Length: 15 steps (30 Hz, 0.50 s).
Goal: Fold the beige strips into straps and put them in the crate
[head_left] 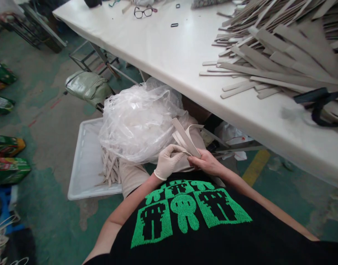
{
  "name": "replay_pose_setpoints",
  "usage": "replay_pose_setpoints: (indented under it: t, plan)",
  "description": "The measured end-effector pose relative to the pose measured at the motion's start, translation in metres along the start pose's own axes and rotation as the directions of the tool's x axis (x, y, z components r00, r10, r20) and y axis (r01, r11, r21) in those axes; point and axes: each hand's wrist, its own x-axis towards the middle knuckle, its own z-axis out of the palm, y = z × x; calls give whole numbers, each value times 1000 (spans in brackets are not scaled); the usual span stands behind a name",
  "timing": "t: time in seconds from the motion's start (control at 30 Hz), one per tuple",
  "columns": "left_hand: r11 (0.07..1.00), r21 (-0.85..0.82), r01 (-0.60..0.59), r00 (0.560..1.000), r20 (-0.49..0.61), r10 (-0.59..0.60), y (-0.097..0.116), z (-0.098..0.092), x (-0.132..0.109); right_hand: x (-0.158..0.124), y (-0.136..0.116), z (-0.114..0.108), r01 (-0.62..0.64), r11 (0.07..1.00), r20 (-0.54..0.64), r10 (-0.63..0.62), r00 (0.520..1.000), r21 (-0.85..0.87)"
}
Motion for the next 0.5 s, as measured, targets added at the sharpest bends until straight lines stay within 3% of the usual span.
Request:
replay_pose_setpoints:
  t: [0.17,0.23,0.37,0.5]
  plan:
    - [997,-18,-73,988,138,75,8,1,-11,1,15,-17,-56,981,260,6,966,187]
    - [995,-63,-77,975,203,88,13,0,-13,4,20,-20,-111,963,297,35,954,245]
    - [993,-118,-12,952,301,48,19,-3,-19,7,27,-29,-141,942,233,70,970,305]
    - [991,-124,55,970,241,-24,16,-9,-23,-5,34,-49,-14,827,62,-26,998,561]
